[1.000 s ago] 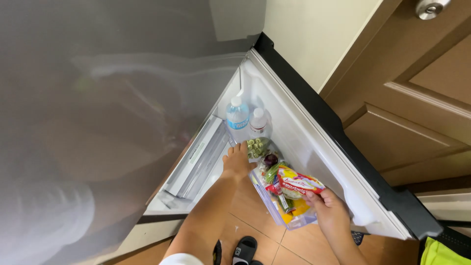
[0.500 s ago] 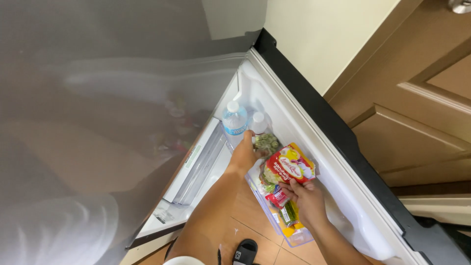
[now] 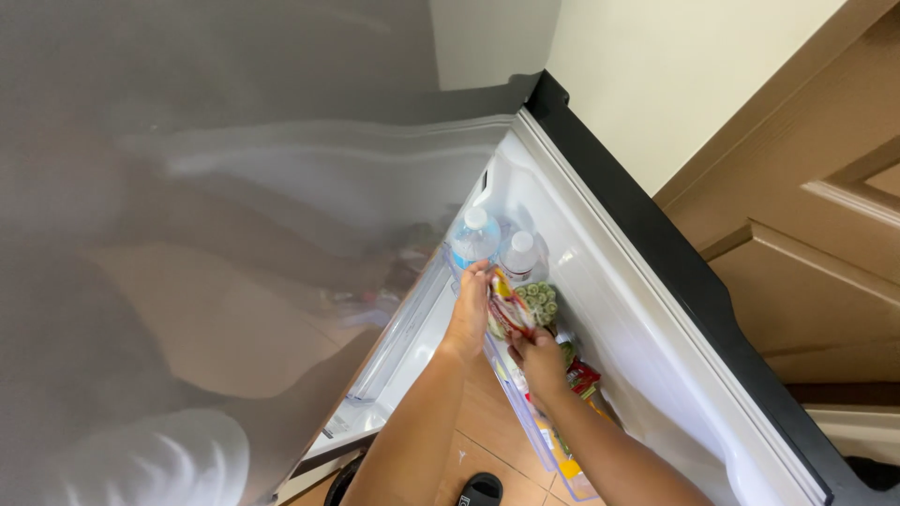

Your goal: The person organizes groceries by placing items on a shelf and in the refrigerator, then cleans a table with a spray bottle and cloth. They also fill an electric kettle with water, place it on its base, and stir a pot on a hot plate.

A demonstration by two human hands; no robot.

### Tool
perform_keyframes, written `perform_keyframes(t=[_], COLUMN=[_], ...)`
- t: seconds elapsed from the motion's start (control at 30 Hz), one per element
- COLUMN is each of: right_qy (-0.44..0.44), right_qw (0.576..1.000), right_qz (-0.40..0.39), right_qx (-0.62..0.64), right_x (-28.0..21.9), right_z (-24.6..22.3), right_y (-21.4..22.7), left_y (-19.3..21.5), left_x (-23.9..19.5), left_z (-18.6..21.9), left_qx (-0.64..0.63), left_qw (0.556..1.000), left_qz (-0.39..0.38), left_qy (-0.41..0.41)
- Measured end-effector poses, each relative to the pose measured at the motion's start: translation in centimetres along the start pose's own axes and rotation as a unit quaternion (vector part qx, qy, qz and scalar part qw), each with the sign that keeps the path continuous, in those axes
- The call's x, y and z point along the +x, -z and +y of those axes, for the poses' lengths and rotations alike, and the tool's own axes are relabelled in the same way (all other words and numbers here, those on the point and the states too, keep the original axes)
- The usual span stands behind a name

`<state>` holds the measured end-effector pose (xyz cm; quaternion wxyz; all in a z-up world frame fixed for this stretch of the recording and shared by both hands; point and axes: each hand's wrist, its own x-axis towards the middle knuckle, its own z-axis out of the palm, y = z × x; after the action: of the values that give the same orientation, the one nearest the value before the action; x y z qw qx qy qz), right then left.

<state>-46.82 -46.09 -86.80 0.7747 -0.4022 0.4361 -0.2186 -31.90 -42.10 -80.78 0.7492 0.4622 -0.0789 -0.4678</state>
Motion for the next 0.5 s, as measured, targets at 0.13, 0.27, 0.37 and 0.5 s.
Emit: perform_keyframes(t=[0.13,0.27,0.37,0.5], right_qy=[-0.038,-0.063,-0.063,0.001], right_qw=[0.993,0.975,0.961,0.978], right_qz=[-0.017,-0.038,-0.041,-0.032], right_qx=[-0.108,-0.210,-0.267,-0.206], right_x=[0.6,-1.7,-4.4,-9.2], right_z=[2.4,0.4,-1.7,-0.9], right_y=[-0.2,-1.1,-1.8,1.0], left_y=[0.7,1.3,1.2,2.2], left_x=[-0.6,-1.3,-1.9,-4.0], left_z=[-1.3,-2.0,-1.8,-1.9], left_qx=[-0.062,-0.067,-0.072,-0.108], left_qw=[0.990,0.989,0.986,0.981], left_qz=[0.070,0.111,0.114,0.140], left_qy=[-0.106,-0.074,-0.096,-0.075])
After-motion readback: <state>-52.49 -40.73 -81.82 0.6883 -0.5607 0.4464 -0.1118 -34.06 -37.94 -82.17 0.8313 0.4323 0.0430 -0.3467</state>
